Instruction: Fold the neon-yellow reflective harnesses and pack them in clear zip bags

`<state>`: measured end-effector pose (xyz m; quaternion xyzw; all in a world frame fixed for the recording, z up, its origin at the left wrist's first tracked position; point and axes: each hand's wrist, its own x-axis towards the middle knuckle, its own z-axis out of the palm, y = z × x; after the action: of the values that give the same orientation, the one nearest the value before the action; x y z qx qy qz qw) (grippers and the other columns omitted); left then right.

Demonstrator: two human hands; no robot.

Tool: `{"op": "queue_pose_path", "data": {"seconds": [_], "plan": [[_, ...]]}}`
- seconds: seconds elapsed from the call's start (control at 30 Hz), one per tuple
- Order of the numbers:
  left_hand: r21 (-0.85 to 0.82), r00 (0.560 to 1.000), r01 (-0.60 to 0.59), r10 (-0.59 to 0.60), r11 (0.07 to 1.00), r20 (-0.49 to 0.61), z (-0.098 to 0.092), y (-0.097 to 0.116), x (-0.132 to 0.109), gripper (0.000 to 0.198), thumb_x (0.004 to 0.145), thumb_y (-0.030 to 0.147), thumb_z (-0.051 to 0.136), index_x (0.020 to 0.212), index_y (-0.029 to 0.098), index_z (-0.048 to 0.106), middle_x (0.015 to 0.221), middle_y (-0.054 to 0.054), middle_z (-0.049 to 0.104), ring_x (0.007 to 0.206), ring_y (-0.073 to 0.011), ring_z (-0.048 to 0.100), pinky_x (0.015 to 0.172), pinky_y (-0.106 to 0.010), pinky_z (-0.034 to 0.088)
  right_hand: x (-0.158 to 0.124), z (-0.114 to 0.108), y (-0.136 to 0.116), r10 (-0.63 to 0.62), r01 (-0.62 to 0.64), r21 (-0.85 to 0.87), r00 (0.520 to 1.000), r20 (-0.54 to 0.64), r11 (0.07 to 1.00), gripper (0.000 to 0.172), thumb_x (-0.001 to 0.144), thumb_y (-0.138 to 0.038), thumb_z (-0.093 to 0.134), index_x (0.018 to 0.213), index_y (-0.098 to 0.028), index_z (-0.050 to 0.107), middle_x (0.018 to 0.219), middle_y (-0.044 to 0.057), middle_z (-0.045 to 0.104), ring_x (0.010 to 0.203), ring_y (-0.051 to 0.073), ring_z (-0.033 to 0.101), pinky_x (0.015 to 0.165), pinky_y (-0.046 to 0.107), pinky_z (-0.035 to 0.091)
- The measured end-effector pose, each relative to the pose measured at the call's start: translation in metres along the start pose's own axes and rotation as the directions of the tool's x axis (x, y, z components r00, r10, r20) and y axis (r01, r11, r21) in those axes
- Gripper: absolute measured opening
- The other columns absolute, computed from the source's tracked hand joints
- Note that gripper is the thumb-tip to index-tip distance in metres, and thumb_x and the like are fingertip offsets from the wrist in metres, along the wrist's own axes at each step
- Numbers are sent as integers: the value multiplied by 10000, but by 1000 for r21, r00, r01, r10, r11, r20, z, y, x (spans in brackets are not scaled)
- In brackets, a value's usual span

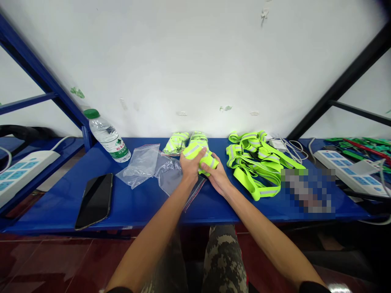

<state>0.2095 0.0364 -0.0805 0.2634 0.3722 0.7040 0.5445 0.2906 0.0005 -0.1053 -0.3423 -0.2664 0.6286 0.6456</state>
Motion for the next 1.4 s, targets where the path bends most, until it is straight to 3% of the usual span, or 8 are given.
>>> {"op": "queue_pose_path", "data": {"seconds": [0.07,0.2,0.4,0.57,0.77,0.97,1.2,1.4], "plan": [[20,996,1,-3,1000,85,3,-7,-6,724,452,252,937,1095,155,618,991,-72,732,803,-192,710,781,-356,580,3,-3,0,-82,81,-53,996,-19,995,974,470,-244,932,1332,-273,480,1142,17,711,1062,201,669,975,339,528],[13,972,85,-86,996,220,3,-13,-10,593,531,335,912,1022,131,651,1004,-94,729,788,-184,701,768,-329,568,8,-8,-4,-180,183,-175,983,31,968,884,467,-249,926,1280,-220,581,1145,46,722,1012,222,681,924,335,546],[-42,956,219,-206,975,208,0,-10,-3,624,720,661,693,1017,113,685,1003,-126,735,887,-224,714,845,-329,559,5,-8,-6,-203,221,-269,975,93,938,547,550,-294,891,1053,-181,710,1011,37,759,877,207,698,822,319,559],[-60,931,282,-258,958,256,2,-6,-3,586,736,622,709,1024,112,687,1040,-130,733,974,-244,702,900,-343,544,6,-8,-7,-191,200,-236,980,63,951,461,551,-297,893,962,-170,728,950,40,768,790,193,702,750,308,563],[-54,922,291,-265,955,283,1,-1,-3,501,698,506,798,997,118,688,1028,-120,740,1027,-246,688,954,-350,517,6,-7,-13,-120,122,-136,992,25,983,459,507,-292,915,904,-155,732,918,64,772,812,227,718,778,345,582],[-15,897,295,-271,956,350,0,-1,-4,523,702,523,790,1020,117,696,1023,-127,738,1015,-244,689,937,-354,524,8,-9,-14,-66,69,-74,997,42,995,567,500,-250,915,1026,-187,714,929,54,772,925,272,720,805,373,599],[67,930,156,-169,985,327,-3,-5,-5,587,720,486,788,1195,172,647,1106,-86,717,993,-213,681,889,-316,529,7,-13,-22,89,-86,-29,985,147,996,558,558,-253,892,1077,-200,695,967,55,768,933,279,719,746,368,617],[126,929,96,-134,987,346,-5,-12,-1,528,751,484,755,1164,176,638,1113,-99,701,1020,-232,663,896,-343,512,6,-13,-24,42,-36,-61,994,98,997,597,480,-213,917,1039,-188,709,907,57,774,878,282,728,710,362,621]]}}
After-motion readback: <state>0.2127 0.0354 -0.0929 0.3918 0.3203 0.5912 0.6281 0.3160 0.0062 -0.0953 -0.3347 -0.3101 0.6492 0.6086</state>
